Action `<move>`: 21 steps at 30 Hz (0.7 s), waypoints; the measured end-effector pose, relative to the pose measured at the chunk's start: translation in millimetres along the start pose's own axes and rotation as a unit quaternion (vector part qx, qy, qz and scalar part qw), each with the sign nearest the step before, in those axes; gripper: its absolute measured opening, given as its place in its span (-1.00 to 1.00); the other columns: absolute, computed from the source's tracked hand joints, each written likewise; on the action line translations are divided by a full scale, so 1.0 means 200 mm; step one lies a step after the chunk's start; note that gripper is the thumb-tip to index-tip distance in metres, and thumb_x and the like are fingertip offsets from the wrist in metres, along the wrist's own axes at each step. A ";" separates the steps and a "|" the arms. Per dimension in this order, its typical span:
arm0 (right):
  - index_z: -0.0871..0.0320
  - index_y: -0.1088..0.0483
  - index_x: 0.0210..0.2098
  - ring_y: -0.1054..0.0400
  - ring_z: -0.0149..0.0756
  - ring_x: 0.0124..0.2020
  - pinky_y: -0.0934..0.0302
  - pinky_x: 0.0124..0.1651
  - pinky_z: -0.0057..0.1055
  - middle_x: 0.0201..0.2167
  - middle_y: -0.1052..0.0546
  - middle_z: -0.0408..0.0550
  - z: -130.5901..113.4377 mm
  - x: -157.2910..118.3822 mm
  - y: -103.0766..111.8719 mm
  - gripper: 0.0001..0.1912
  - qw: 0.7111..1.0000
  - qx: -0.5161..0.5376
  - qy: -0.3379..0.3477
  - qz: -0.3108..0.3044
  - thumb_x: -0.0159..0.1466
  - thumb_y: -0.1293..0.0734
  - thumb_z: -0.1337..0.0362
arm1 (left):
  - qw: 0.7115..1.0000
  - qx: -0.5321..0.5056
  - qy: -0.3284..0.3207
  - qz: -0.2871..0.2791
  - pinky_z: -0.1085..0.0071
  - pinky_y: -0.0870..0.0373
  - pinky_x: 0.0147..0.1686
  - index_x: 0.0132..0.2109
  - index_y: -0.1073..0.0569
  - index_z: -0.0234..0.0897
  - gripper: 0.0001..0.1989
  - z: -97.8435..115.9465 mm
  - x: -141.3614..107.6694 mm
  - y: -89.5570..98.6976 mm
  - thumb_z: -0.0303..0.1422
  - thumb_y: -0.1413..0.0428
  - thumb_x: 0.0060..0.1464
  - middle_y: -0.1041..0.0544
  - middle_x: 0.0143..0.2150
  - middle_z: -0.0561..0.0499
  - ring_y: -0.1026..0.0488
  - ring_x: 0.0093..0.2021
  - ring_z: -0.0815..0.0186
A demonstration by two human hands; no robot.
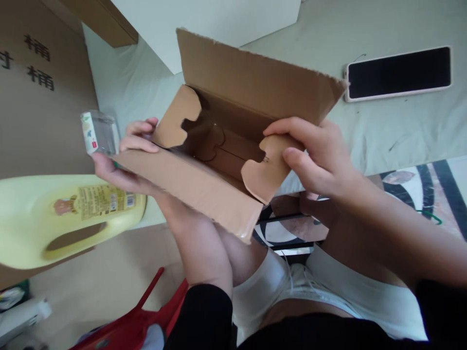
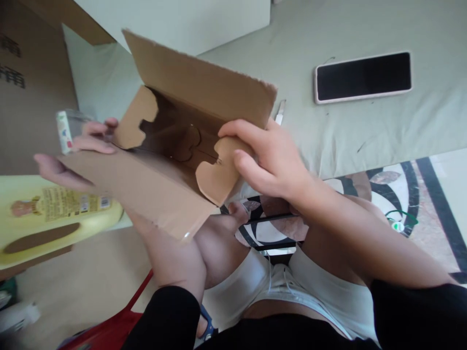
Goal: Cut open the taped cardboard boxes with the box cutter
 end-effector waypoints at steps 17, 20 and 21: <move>0.13 -0.32 -0.32 -0.05 -0.37 -0.49 -0.03 -0.37 -0.35 -0.55 -0.27 -0.12 0.11 -0.06 0.00 -0.77 0.960 0.213 0.014 0.182 0.31 -0.26 0.09 | 0.922 0.170 0.096 -0.333 -0.07 0.05 0.51 -0.28 -0.71 -0.18 0.00 0.17 -0.07 -0.08 0.46 0.36 -0.01 -0.45 0.15 -0.08 -0.20 0.36 -0.07; 0.12 -0.31 -0.37 -0.07 -0.33 -0.47 -0.02 -0.35 -0.32 -0.55 -0.27 -0.10 0.09 -0.05 0.00 -0.75 0.961 0.199 0.021 0.192 0.30 -0.25 0.08 | 0.918 0.195 0.106 -0.328 -0.03 0.20 0.53 -0.28 -0.71 -0.06 -0.10 0.16 -0.09 -0.07 0.38 0.36 0.09 -0.36 0.29 0.11 -0.14 0.39 -0.05; 0.13 -0.31 -0.37 -0.08 -0.33 -0.47 -0.01 -0.34 -0.31 -0.55 -0.27 -0.10 0.09 -0.05 0.00 -0.75 0.959 0.207 0.022 0.194 0.30 -0.24 0.08 | 0.918 0.205 0.107 -0.322 -0.03 0.21 0.53 -0.30 -0.71 -0.06 -0.11 0.16 -0.09 -0.06 0.38 0.34 0.08 -0.35 0.31 0.13 -0.13 0.39 -0.06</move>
Point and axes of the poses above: each hand's wrist, its own x-axis towards the middle knuckle, its own y-axis out of the back of the hand, z = x × y, the point moved 6 cm from there along x, towards the middle knuckle
